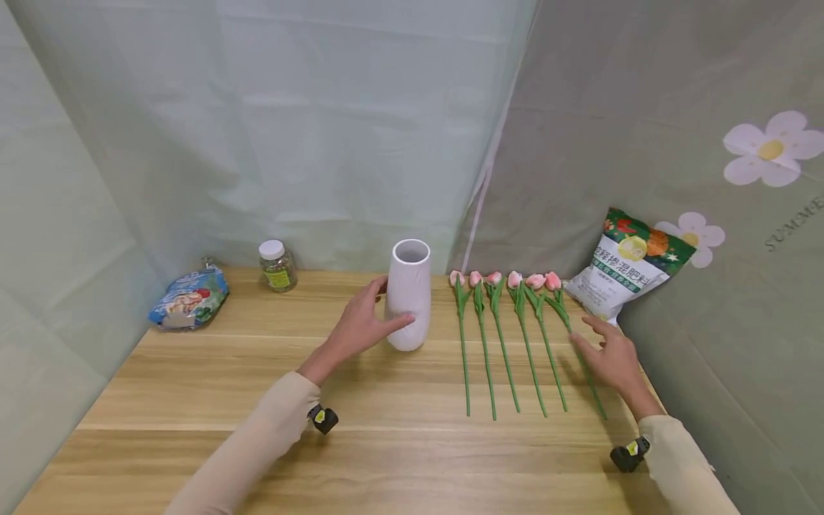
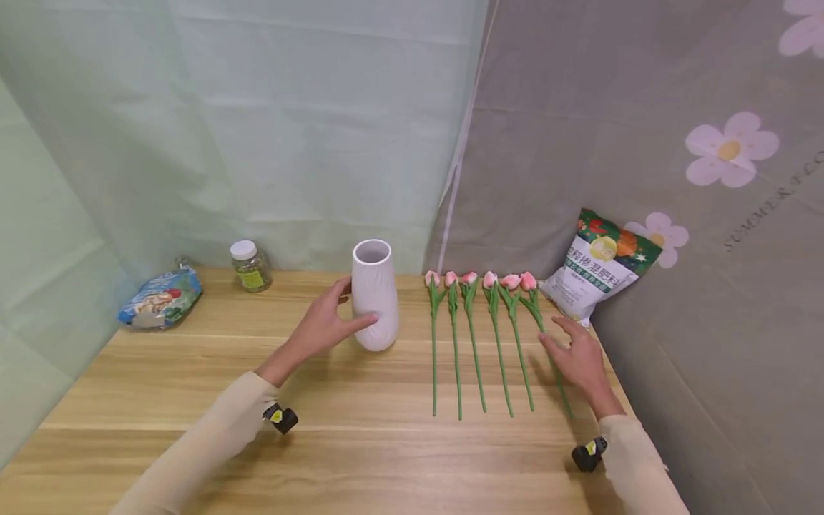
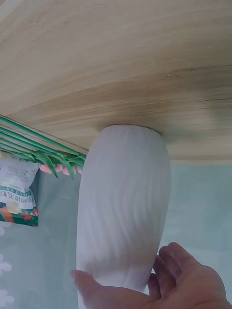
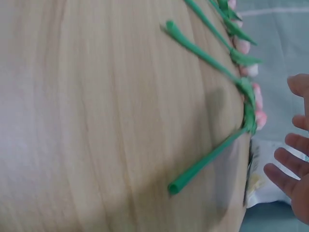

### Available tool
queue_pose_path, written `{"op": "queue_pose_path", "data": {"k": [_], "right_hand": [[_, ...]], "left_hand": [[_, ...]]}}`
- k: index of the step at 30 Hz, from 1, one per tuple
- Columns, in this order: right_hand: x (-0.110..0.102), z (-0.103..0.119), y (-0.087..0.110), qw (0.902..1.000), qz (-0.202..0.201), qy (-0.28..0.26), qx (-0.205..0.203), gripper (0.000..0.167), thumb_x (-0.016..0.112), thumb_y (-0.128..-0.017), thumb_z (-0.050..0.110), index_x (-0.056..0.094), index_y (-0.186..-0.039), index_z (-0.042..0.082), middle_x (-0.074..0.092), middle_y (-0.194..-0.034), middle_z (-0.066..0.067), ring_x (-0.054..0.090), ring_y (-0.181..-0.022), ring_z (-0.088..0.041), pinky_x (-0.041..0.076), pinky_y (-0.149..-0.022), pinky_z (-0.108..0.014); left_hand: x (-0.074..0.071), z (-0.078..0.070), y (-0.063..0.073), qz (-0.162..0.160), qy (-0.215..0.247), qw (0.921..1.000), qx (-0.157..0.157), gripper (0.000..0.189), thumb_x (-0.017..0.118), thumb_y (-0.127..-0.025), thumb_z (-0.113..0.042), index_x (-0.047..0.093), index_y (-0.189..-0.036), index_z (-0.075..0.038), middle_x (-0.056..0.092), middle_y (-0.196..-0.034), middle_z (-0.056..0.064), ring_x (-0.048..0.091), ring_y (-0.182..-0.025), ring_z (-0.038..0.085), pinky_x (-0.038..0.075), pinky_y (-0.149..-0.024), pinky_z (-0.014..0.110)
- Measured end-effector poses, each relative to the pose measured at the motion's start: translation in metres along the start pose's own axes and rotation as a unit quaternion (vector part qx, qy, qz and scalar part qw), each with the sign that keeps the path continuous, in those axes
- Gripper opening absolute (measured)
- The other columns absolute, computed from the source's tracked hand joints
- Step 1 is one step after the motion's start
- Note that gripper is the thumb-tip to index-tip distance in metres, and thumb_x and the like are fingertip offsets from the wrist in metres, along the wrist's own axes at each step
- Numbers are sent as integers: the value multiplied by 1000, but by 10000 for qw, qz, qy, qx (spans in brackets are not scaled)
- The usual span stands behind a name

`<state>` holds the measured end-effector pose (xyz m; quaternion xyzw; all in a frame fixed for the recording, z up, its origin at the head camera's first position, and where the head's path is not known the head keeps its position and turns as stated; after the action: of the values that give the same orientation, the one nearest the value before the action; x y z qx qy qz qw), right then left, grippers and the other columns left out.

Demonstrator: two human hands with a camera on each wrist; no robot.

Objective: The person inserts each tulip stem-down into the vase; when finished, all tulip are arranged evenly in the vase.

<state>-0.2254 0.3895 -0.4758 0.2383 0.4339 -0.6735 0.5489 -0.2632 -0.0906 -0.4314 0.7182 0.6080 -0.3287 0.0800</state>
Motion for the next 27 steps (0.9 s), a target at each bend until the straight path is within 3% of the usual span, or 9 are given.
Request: {"op": "queue_pose_path", "data": {"k": [4, 12, 27], "right_hand": [[3, -10, -2, 9994, 189, -85, 292, 55, 68, -99, 30, 56, -141, -3, 56, -137, -33, 60, -118, -49, 56, -90, -63], [12, -25, -7, 9954, 508, -190, 794, 60, 67, -99, 41, 58, -140, -2, 59, -136, -30, 63, -116, -47, 55, -92, -61], [22, -36, -19, 9937, 541, -38, 977, 50, 69, -98, 37, 69, -125, -5, 74, -109, -23, 71, -100, -38, 59, -78, -43]], "left_hand": [[2, 0, -2, -93, 219, 9997, 48, 81, 85, -84, -37, 47, -145, 0, 60, -137, 19, 59, -127, 33, 52, -106, 47], [1, -2, -2, -36, 433, 9990, -71, 79, 86, -84, -35, 47, -145, -2, 59, -139, 18, 58, -129, 32, 53, -106, 46], [0, -4, -1, -42, 488, 9988, -42, 77, 86, -85, -32, 48, -144, -2, 59, -139, 18, 58, -128, 32, 53, -106, 45]]}}
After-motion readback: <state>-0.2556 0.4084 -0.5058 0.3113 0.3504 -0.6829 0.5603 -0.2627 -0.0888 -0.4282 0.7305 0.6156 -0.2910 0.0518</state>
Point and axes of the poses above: each hand's wrist, its own y-axis away from the middle knuckle, its own x-axis out of the palm, z = x × y, the point moved 2 cm from there along -y, towards the middle knuckle
